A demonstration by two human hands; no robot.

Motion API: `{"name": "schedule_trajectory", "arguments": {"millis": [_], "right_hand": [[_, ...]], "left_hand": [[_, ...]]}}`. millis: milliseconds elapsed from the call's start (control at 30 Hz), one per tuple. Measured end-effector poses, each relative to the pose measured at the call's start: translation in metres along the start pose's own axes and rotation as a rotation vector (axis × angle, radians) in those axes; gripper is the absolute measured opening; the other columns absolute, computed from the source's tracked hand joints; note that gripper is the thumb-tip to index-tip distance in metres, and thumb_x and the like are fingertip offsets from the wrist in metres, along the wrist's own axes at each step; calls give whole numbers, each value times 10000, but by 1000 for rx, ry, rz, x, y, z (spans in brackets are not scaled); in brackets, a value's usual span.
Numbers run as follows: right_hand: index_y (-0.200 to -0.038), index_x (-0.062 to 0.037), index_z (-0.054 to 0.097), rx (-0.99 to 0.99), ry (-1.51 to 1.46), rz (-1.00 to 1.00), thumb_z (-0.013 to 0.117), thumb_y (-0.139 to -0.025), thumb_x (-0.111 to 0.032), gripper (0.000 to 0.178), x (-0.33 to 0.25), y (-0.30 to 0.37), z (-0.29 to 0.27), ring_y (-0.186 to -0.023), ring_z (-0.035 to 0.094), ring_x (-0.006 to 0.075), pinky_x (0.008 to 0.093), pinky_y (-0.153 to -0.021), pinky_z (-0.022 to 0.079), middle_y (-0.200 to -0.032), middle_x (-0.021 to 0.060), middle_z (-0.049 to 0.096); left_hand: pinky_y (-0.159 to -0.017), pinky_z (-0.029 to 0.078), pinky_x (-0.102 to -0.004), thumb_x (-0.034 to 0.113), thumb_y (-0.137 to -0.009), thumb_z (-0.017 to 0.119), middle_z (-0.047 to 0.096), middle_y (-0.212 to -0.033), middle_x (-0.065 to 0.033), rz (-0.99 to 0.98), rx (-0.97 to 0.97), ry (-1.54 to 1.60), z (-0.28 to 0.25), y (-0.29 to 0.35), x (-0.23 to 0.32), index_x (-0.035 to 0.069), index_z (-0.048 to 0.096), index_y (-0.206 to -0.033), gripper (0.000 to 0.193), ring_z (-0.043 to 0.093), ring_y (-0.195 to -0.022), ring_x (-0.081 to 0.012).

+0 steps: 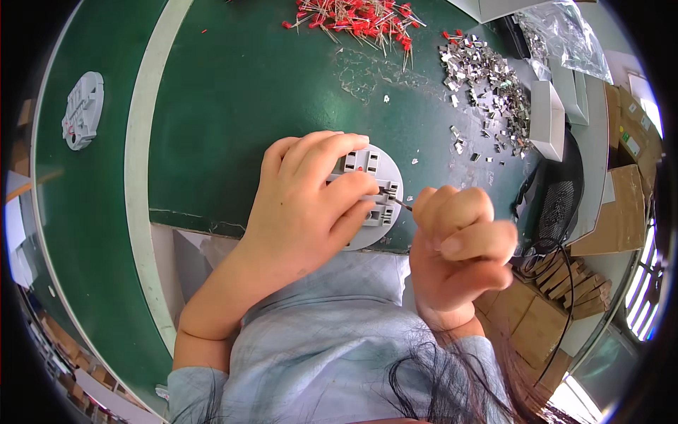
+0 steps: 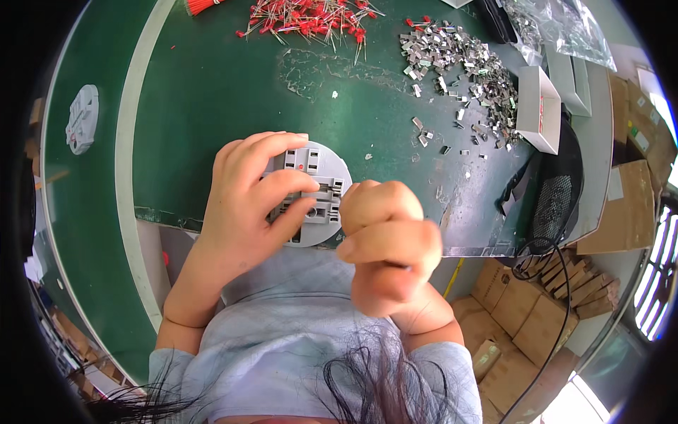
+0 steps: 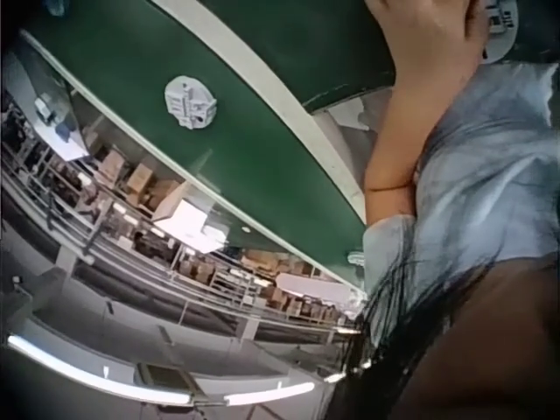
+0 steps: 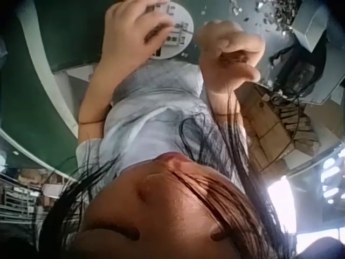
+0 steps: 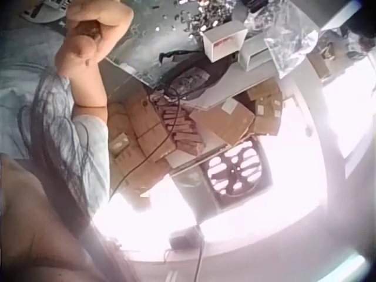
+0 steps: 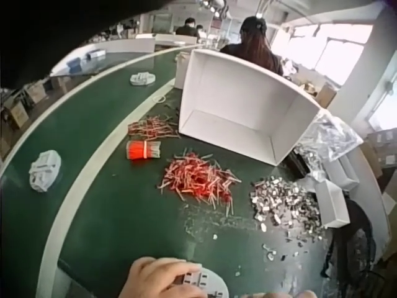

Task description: Assembling small metal contacts and wires onto a circular circuit board at a manufacturing workstation.

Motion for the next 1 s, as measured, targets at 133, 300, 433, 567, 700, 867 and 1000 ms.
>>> {"name": "schedule_trajectory", "arguments": {"millis": [133,300,433,567,700,867,1000], "right_hand": [[-905,-51,543,-91,27,-227,511,-914,-672,622,8,7,-1,-551,465,194,352,-496,385,-733,51,539],[-806,-56,499,-237,7,-235,506,-923,-652,607,13,-2,-2,-571,515,219,355,-496,411,-741,61,540],[-760,-65,456,-180,-20,-205,485,-939,-641,605,11,3,-1,-548,502,225,354,-492,415,-717,57,526],[-758,-67,438,-181,80,-262,458,-968,-622,594,9,3,1,-520,481,214,356,-476,406,-688,51,512],[-828,-84,431,-209,70,-292,413,-992,-620,561,12,2,1,-487,397,177,337,-451,346,-654,34,465],[-914,-121,400,-143,63,-284,361,-1012,-628,518,10,5,4,-461,254,122,300,-435,245,-615,2,376],[-916,-122,397,-154,127,-272,352,-1007,-638,526,10,5,5,-459,239,118,299,-434,240,-608,0,368]], "left_hand": [[-1060,363,-511,240,-720,835,502,-1423,-129,-31,-164,-21,-15,2,16,144,623,-1104,450,494,-1294,-331],[-1114,325,-556,338,-648,882,392,-1522,-168,-62,-308,-120,-19,4,18,167,567,-1218,673,408,-1383,-377],[-1128,312,-562,347,-607,898,384,-1541,-160,-77,-301,-108,-14,9,17,179,573,-1238,729,396,-1401,-384],[-1136,305,-567,333,-596,906,389,-1545,-151,-73,-298,-110,-17,8,17,185,574,-1244,743,395,-1405,-384],[-1137,303,-573,321,-599,907,389,-1545,-147,-64,-288,-125,-15,12,17,188,570,-1241,737,397,-1402,-383],[-1137,303,-577,318,-602,906,393,-1541,-147,-55,-257,-110,-13,14,16,186,570,-1239,732,402,-1398,-380],[-1137,303,-577,316,-606,905,394,-1537,-149,-44,-243,-120,-13,13,16,176,567,-1242,734,406,-1394,-381]]}}
Point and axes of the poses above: each hand's wrist, its own y-axis away from the middle knuckle, its own z-axis out of the palm, x = y × z, the point moved 2 cm from there along -y, towards the middle knuckle
